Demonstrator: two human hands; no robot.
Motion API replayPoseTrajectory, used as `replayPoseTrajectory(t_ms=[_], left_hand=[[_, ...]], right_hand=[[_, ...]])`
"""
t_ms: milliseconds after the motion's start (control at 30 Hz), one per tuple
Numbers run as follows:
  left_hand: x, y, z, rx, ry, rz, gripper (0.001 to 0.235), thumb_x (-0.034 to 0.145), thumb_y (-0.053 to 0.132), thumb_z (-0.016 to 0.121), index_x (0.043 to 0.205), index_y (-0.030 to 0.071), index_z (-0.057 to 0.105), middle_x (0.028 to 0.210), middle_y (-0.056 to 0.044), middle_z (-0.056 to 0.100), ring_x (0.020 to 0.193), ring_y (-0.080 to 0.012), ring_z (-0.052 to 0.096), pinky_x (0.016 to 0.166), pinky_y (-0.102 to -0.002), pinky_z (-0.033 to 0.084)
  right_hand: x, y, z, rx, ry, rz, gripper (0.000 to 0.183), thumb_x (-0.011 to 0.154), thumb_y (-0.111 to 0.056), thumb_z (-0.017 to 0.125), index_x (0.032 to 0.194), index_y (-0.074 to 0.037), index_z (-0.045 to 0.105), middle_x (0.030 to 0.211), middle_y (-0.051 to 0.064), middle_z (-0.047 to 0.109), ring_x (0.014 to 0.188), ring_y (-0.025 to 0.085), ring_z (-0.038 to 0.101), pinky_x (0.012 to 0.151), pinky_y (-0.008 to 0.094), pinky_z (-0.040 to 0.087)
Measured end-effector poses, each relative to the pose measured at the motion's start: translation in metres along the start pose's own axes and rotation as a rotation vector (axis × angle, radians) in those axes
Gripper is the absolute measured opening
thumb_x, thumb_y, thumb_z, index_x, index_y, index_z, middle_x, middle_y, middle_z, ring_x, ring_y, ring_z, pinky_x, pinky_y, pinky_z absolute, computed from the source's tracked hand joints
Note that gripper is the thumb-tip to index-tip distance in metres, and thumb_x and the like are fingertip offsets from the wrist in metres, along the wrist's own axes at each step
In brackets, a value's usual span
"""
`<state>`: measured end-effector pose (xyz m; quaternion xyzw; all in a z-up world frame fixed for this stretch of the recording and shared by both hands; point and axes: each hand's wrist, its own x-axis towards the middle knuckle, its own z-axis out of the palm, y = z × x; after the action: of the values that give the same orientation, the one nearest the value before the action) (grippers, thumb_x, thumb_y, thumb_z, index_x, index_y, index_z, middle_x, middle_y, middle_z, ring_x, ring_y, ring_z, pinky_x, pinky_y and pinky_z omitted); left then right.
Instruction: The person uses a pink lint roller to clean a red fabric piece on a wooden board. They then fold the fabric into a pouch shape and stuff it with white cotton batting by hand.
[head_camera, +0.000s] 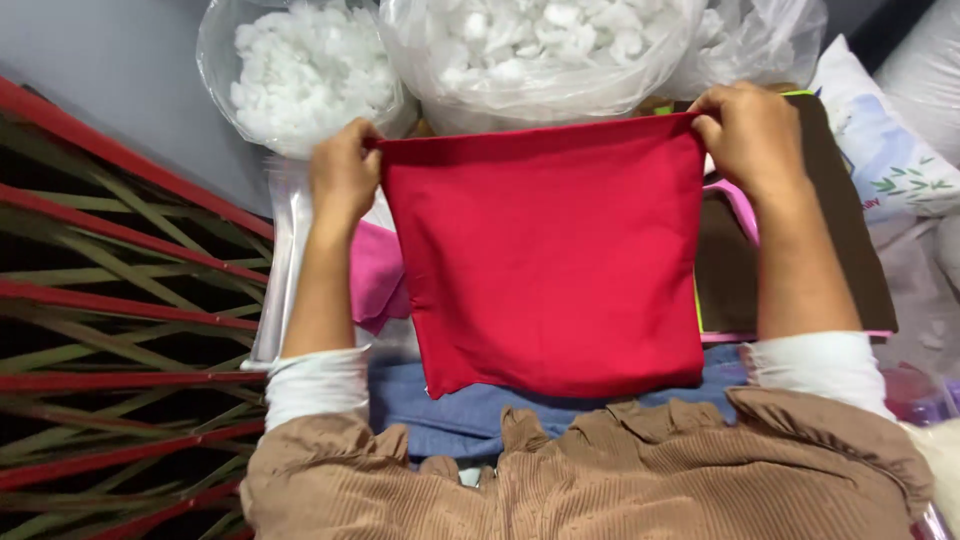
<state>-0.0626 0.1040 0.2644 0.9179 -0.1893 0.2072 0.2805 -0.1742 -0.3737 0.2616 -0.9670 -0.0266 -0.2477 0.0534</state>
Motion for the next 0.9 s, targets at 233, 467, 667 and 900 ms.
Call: replayPoseTrajectory(t_ms=[233, 467, 667, 900], left_hand=[[0.025, -0.049, 0.116, -0.05, -0.085, -0.27, 0.025, 0.078, -0.007, 0.053, 0.094, 0.007, 0.066, 0.085, -0.014, 0.072, 0.073, -0.0346, 0.065, 0.071, -0.047, 0.051], [-0.05, -0.023, 0.151, 0.028, -0.319, -0.327, 0.052, 0.09, 0.009, 0.068, 0.139, 0.014, 0.053, 0.149, -0.015, 0.041, 0.123, -0.0351, 0.059, 0.102, -0.048, 0.051], [-0.185, -0.016, 0.208, 0.076, -0.292, -0.128, 0.051, 0.082, 0.019, 0.074, 0.131, 0.009, 0.062, 0.15, -0.023, 0.044, 0.143, -0.0502, 0.033, 0.115, -0.059, 0.03], [-0.245, 0.023, 0.176, 0.163, -0.299, -0.179, 0.048, 0.089, 0.029, 0.069, 0.132, 0.007, 0.063, 0.152, -0.021, 0.044, 0.149, -0.0478, 0.025, 0.119, -0.065, 0.019]], right_hand=[[0.026, 0.02, 0.119, 0.265, 0.004, 0.253, 0.018, 0.088, 0.002, 0.071, 0.104, -0.004, 0.065, 0.089, 0.013, 0.07, 0.074, 0.034, 0.066, 0.069, 0.045, 0.052], [-0.05, 0.063, 0.106, -0.085, -0.135, 0.449, 0.039, 0.095, -0.016, 0.072, 0.13, -0.003, 0.061, 0.115, 0.025, 0.062, 0.095, 0.045, 0.065, 0.073, 0.055, 0.053], [-0.155, 0.123, 0.15, -0.137, -0.605, 0.672, 0.052, 0.104, -0.039, 0.062, 0.13, 0.006, 0.057, 0.118, 0.034, 0.065, 0.099, 0.054, 0.067, 0.083, 0.057, 0.053], [-0.137, 0.014, 0.051, -0.001, -0.349, 0.482, 0.029, 0.111, -0.015, 0.059, 0.119, 0.011, 0.051, 0.103, 0.035, 0.065, 0.083, 0.055, 0.067, 0.074, 0.061, 0.052]])
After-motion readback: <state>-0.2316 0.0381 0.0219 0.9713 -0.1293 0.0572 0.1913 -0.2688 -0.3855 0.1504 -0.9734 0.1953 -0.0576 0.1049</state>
